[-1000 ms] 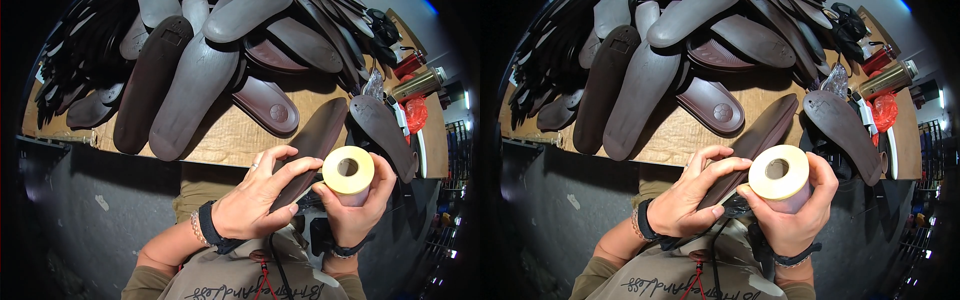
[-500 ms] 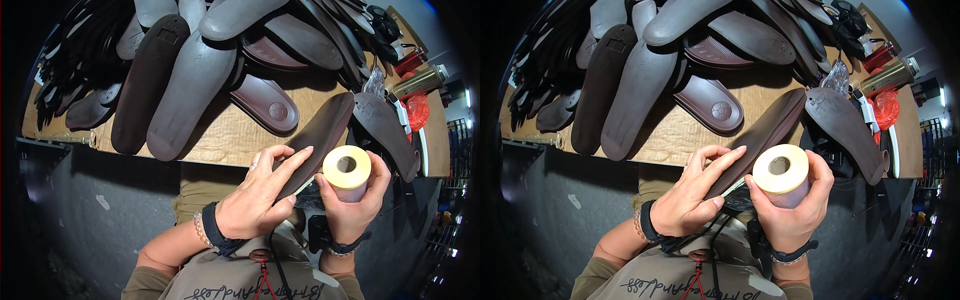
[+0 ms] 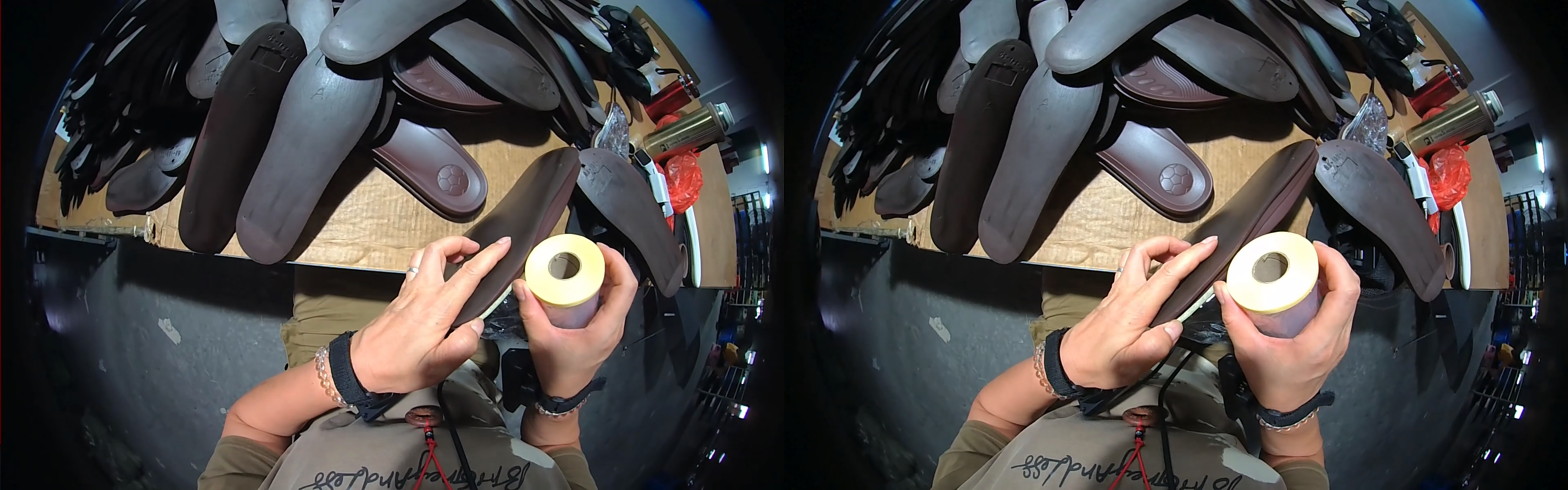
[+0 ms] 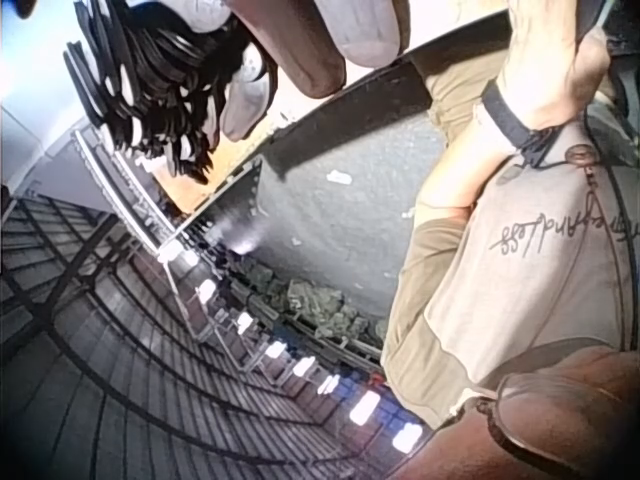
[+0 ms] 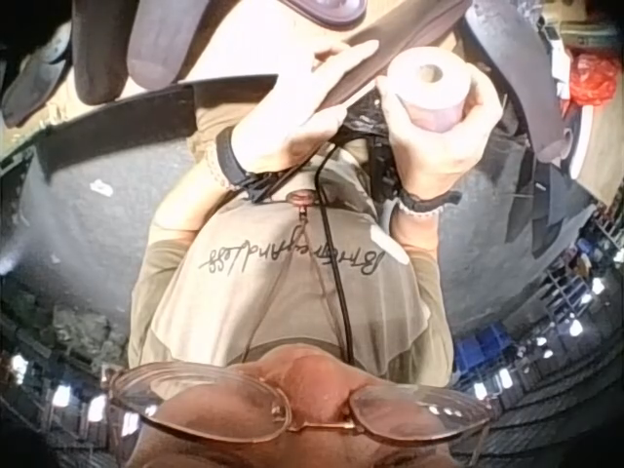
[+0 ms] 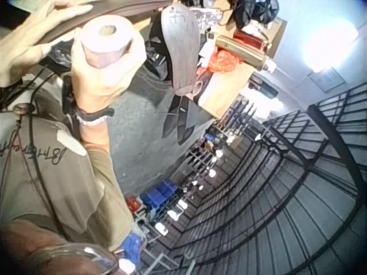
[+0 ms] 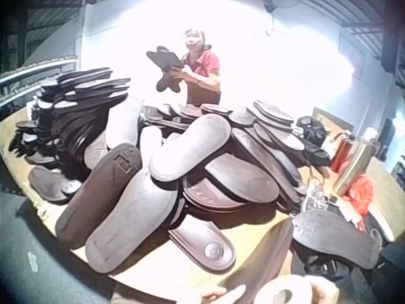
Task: Applying double-sided tape or adhesive strips to the edges of shoe soles and lasts.
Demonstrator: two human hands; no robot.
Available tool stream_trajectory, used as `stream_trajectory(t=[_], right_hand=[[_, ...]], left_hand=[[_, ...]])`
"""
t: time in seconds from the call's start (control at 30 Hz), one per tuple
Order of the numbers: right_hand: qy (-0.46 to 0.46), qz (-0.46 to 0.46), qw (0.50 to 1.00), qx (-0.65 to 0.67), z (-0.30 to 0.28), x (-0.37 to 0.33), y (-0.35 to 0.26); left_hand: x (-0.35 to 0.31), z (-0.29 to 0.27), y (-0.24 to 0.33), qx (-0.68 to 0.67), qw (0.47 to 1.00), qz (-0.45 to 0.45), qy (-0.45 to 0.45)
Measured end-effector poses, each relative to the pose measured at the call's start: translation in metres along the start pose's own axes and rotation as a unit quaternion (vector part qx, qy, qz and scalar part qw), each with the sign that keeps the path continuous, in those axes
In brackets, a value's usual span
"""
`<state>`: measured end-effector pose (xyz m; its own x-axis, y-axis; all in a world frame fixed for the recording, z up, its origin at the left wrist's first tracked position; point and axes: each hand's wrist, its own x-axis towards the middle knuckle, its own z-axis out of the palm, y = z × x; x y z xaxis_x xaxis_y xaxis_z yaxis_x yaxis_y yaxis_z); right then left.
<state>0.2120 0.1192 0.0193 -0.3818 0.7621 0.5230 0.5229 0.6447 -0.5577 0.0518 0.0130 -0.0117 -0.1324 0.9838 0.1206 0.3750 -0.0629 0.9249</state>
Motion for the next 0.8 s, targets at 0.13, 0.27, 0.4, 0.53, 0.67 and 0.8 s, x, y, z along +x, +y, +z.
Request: stream_trajectory(t=[0.13,0.27,0.4,0.53,0.67,0.8], right_hand=[[-0.012,0.001,1.000,-0.002,0.000,0.002,0.000],[-0.031,-0.020,0.999,-0.019,0.000,0.004,-0.002],[-0.055,-0.016,0.998,-0.038,-0.003,0.005,0.001],[-0.099,-0.056,0.993,-0.038,-0.009,0.013,0.010],[-0.148,-0.032,0.986,0.063,-0.015,0.023,0.017],[-0.186,-0.029,0.971,0.150,-0.018,0.034,0.025]], left_hand=[[0.000,0.000,-0.001,-0.001,1.000,0.000,0.000],[0.002,-0.003,0.004,-0.003,1.000,-0.009,0.011],[0.011,-0.011,0.008,0.015,0.999,-0.031,0.015],[0.028,-0.019,0.012,0.055,0.994,-0.098,-0.008],[0.035,-0.018,-0.001,0.017,0.996,-0.084,-0.030],[0.032,-0.018,-0.004,0.019,0.996,-0.077,-0.046]])
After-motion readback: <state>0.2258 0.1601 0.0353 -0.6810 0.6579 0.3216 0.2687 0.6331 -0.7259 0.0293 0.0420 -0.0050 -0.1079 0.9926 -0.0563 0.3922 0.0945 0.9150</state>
